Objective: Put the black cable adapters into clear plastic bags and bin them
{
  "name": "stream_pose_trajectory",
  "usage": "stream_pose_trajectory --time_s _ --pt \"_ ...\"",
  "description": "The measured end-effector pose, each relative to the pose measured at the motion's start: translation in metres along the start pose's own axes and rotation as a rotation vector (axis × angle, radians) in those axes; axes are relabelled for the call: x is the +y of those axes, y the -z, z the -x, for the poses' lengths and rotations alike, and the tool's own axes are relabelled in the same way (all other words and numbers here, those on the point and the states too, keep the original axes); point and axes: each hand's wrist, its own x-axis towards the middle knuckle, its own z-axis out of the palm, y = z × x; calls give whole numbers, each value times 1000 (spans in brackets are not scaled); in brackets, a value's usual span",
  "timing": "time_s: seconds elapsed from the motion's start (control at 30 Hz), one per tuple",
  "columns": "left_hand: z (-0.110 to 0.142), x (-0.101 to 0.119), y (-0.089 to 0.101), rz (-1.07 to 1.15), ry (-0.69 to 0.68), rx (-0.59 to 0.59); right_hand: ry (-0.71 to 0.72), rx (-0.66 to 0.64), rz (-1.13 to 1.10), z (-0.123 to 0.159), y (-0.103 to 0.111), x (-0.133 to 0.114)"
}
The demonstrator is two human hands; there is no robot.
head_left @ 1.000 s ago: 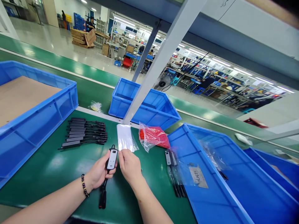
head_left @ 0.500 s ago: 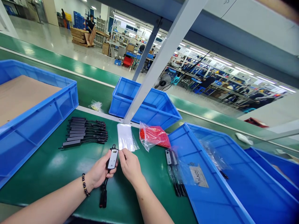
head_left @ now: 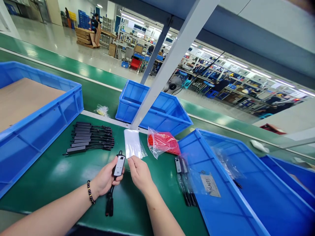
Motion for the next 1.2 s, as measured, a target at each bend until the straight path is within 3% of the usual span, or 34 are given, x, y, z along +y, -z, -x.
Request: stream_pose_trajectory --time_s 0.3,0.77,0.97,1.1,1.2 --pt "1 -1 0 -15 -21 -4 67 66 277 -1 -10 2" --pt "1 -2 1 -5 -12 1 2 35 155 -4 -11 1" --pt "-1 0 1 12 -25 19 80 -119 20 3 16 2" --pt "-3 4 2 22 -60 181 -67 -245 330 -1 24 20" --pt "-2 7 2 16 -114 187 -191 -327 569 -5 17 35"
